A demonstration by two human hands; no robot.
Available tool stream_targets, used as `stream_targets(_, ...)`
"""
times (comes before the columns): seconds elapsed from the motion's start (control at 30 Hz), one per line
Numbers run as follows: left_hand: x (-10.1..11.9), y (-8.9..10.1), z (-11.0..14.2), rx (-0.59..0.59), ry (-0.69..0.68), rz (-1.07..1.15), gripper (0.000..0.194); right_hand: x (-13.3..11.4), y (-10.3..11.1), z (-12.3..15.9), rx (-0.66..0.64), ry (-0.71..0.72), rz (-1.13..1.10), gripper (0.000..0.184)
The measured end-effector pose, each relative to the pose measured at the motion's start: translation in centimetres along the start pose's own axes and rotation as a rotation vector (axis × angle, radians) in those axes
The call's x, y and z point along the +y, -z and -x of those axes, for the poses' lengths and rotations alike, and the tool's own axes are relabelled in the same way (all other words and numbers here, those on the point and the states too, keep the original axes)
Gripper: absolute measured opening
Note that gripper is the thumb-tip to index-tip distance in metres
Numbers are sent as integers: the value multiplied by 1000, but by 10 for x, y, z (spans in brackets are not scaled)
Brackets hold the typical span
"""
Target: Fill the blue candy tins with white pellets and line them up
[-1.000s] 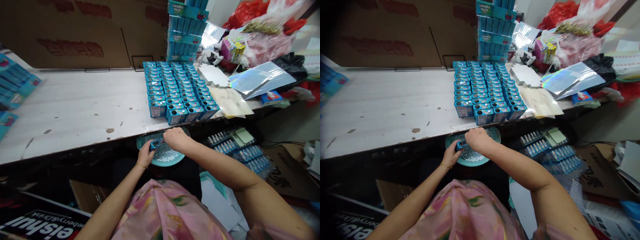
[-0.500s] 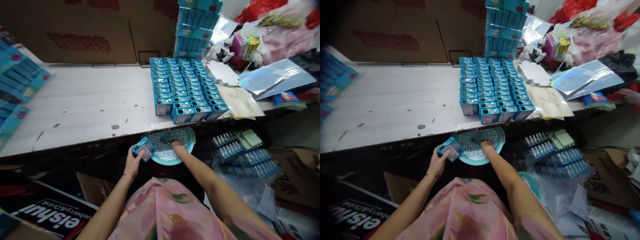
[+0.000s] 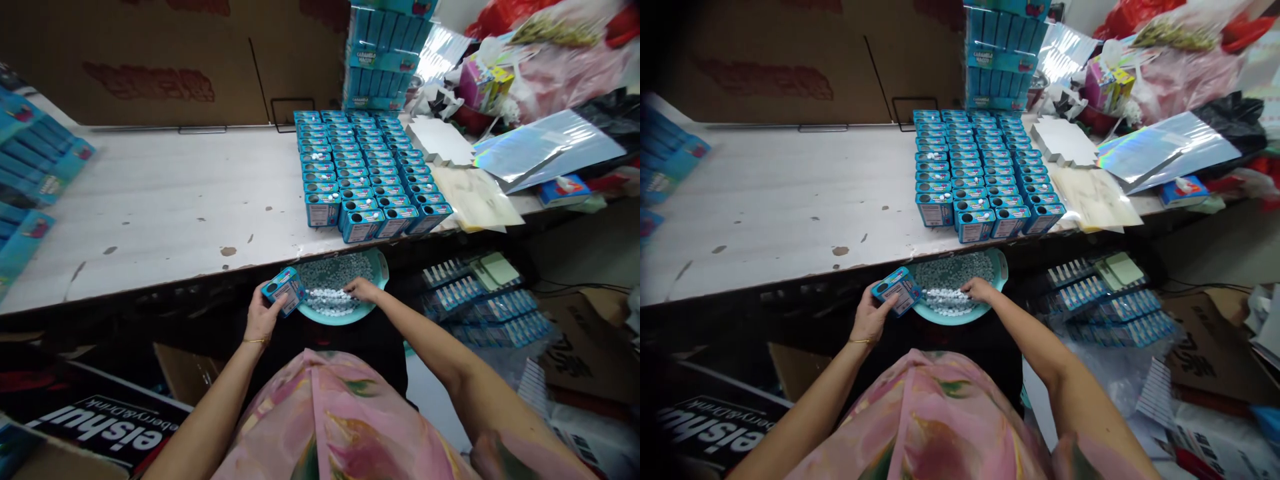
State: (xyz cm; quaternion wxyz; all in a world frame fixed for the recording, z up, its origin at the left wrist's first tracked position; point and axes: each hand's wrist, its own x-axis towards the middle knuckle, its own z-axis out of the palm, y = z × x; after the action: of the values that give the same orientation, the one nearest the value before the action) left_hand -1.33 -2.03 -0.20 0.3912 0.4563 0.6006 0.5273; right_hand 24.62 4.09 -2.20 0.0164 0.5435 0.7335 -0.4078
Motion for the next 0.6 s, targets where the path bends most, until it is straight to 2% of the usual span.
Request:
stream_targets(0.1, 10, 0, -4, -39, -109, -163, 46, -5, 23, 23, 63, 20, -113, 29)
stream_targets(0.23, 16, -14, -7, -124, -230, -314, 42, -26, 59, 53, 154, 124, -213, 26)
stream_targets(0.3, 15, -25, -8, -183, -267, -365, 40, -44, 74, 64, 165, 184, -82, 27)
stream_targets(0.37, 14, -35, -8, -236, -296, -413, 37, -66, 83, 71, 194, 215, 141, 29)
stream_targets(0.5, 13, -50, -7, -284, -337, -491, 37, -111, 87, 81, 207, 107, 580, 28)
stream_targets(0.6, 11, -54, -6, -290, -358, -514, 38, -137, 84, 84, 210, 88, 735, 29)
